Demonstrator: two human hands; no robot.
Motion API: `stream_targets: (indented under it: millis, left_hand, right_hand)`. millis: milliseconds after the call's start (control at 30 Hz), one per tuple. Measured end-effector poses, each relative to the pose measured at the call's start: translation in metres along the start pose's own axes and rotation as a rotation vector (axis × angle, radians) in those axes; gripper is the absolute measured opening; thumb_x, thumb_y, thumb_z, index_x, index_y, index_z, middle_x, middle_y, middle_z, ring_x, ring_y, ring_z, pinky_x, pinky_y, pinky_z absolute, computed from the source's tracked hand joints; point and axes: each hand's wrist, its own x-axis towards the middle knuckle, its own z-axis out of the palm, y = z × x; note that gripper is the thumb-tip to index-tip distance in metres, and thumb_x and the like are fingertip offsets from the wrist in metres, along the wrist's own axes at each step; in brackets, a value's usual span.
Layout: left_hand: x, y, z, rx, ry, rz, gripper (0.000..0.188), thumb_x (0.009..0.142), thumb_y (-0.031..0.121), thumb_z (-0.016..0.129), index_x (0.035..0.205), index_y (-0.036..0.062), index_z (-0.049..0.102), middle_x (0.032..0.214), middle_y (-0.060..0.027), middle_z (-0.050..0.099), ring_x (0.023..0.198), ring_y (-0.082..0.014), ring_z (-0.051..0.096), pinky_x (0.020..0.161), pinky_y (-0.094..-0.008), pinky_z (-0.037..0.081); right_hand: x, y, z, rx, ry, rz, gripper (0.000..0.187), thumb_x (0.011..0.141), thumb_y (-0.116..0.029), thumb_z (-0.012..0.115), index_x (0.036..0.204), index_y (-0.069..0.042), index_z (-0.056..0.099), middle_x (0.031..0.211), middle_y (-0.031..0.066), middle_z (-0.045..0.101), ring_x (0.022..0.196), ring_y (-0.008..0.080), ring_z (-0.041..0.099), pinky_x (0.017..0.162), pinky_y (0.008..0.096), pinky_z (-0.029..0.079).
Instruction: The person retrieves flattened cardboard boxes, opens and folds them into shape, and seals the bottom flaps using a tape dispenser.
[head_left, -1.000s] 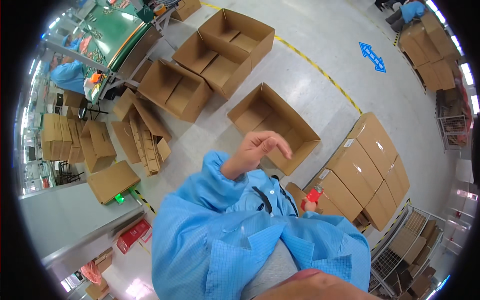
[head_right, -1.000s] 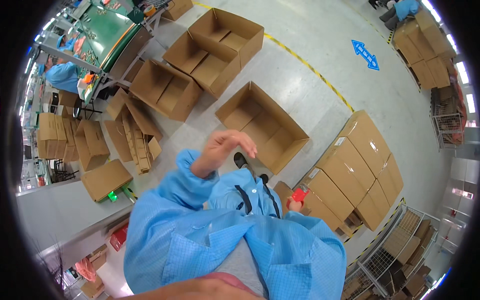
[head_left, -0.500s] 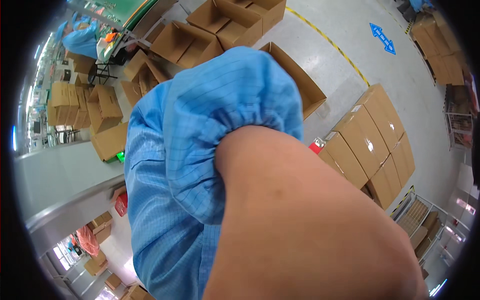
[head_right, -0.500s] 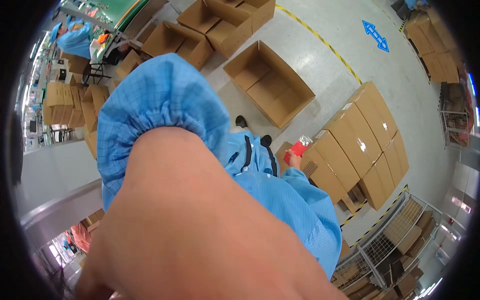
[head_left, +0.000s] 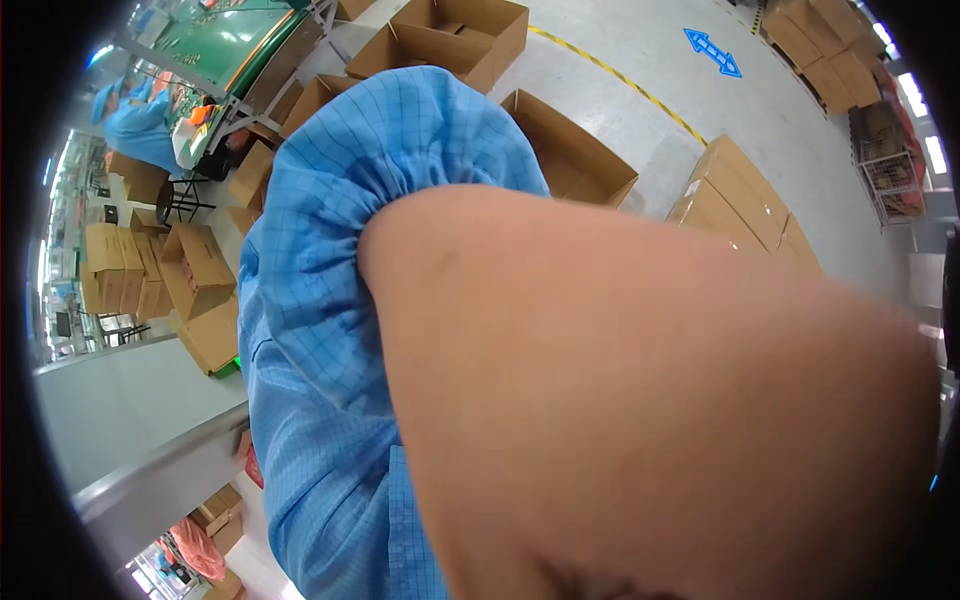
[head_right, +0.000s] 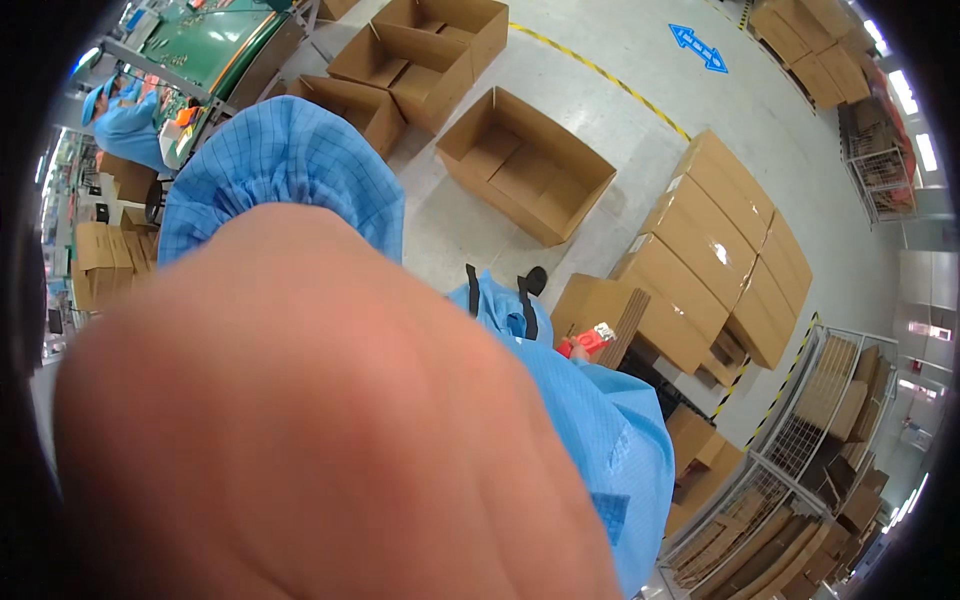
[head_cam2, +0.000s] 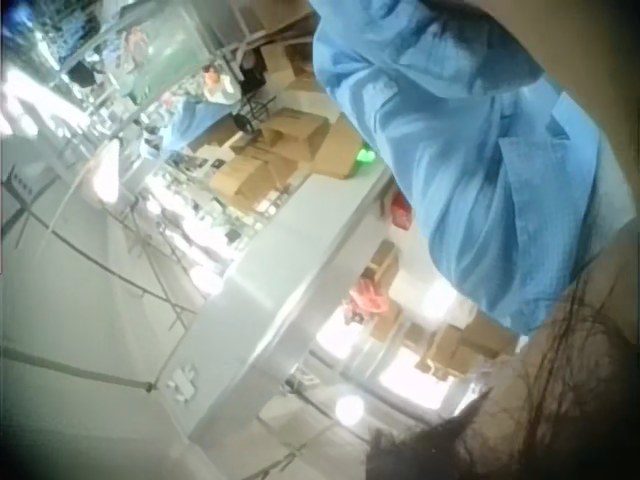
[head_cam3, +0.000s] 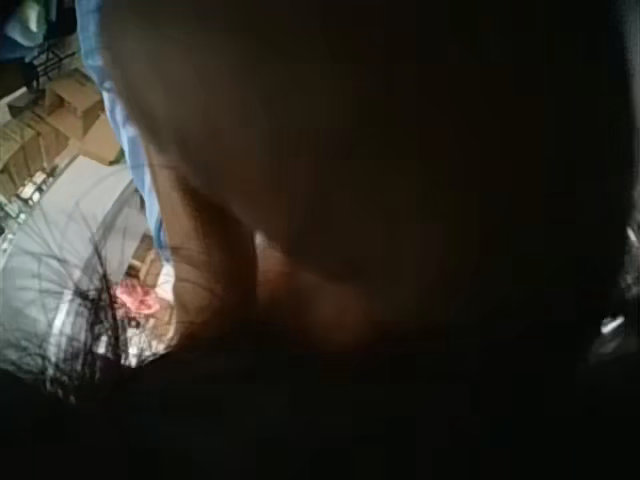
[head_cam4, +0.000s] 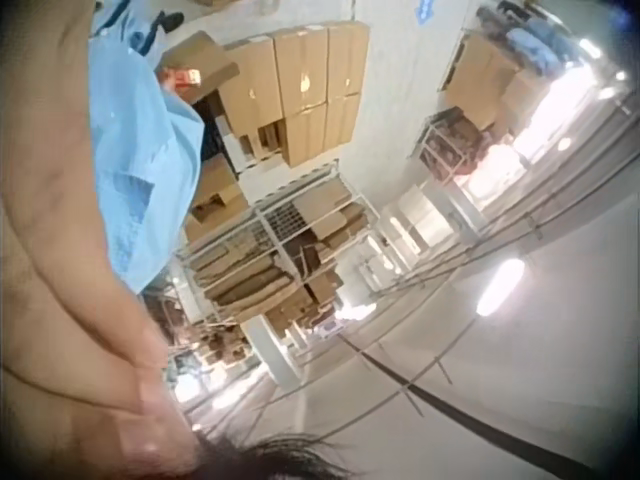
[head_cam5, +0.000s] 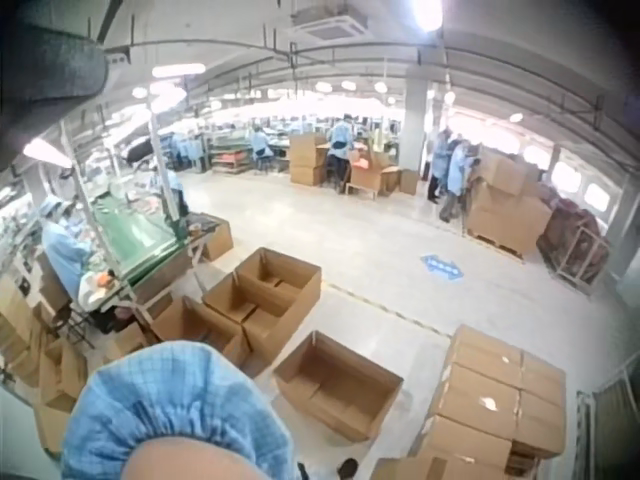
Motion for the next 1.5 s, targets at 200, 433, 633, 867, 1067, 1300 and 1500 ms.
stream_targets:
  millis: [200,433,633,867,1067,1300,1500]
  left_hand:
    - [-0.071,0.013,0.013,-0.158,-0.03,-0.072,0.053,0.082,0.039,0.067,0.111,-0.0049,0.059,0.115,-0.0215,0.061,0.114,-0.0256,0.056,0.099,-0.0364,0.041]
    - [-0.062,-0.003,0.035,-0.178,-0.187,-0.292,0.047,0.085,0.036,0.065,0.107,-0.0048,0.06,0.113,-0.0212,0.062,0.113,-0.025,0.057,0.098,-0.0358,0.042]
    - [-0.115,0.003,0.056,-0.308,-0.131,-0.293,0.042,0.086,0.033,0.064,0.104,-0.0046,0.062,0.112,-0.021,0.063,0.112,-0.0245,0.057,0.098,-0.0354,0.042]
    - [-0.117,-0.063,0.079,-0.383,-0.184,-0.502,0.037,0.088,0.03,0.062,0.1,-0.0044,0.063,0.11,-0.0207,0.064,0.111,-0.0239,0.058,0.098,-0.0348,0.042]
    - [-0.129,-0.144,0.106,-0.463,-0.128,-0.682,0.033,0.09,0.027,0.06,0.097,-0.0043,0.065,0.108,-0.0204,0.065,0.11,-0.0234,0.058,0.098,-0.0343,0.043]
    - [-0.166,-0.237,0.106,-0.419,0.03,-0.923,0.03,0.092,0.024,0.058,0.094,-0.0041,0.066,0.106,-0.0201,0.066,0.109,-0.0228,0.059,0.098,-0.0338,0.043]
    - [-0.212,-0.333,0.046,0.009,0.024,-1.071,0.031,0.096,0.027,0.052,0.085,0.0028,0.067,0.112,-0.0189,0.065,0.106,-0.0236,0.061,0.094,-0.0363,0.045]
  right_hand:
    - [-0.113,0.069,-0.071,-0.036,0.277,-0.005,0.031,0.082,-0.022,0.069,0.097,0.005,0.065,0.09,0.011,0.069,0.077,0.0188,0.063,0.07,0.0325,0.051]
    - [-0.208,0.188,-0.044,0.645,0.37,-0.026,0.031,0.081,-0.019,0.07,0.098,0.006,0.062,0.086,0.0126,0.066,0.071,0.0223,0.064,0.062,0.035,0.051]
    - [-0.211,0.214,-0.088,0.325,0.422,0.176,0.051,0.082,-0.019,0.067,0.124,0.003,0.05,0.1,0.0121,0.066,0.083,0.0264,0.063,0.078,0.0365,0.048]
    - [-0.253,0.229,0.052,0.151,0.728,-0.181,0.057,0.082,-0.022,0.067,0.129,0.001,0.045,0.106,0.0127,0.064,0.087,0.0286,0.062,0.08,0.0379,0.047]
    - [-0.303,0.299,-0.172,-0.156,0.898,-0.398,0.062,0.082,-0.025,0.067,0.133,0.0,0.041,0.11,0.0133,0.063,0.09,0.0306,0.061,0.082,0.039,0.046]
    - [-0.253,0.3,-0.22,-0.438,0.762,-0.096,0.063,0.084,-0.025,0.063,0.126,0.012,0.034,0.115,0.0272,0.056,0.106,0.0408,0.054,0.091,0.0462,0.041]
    - [-0.213,0.316,-0.207,-0.54,0.801,-0.177,0.059,0.085,-0.024,0.061,0.117,0.018,0.035,0.112,0.0355,0.053,0.11,0.0464,0.05,0.095,0.0496,0.036]
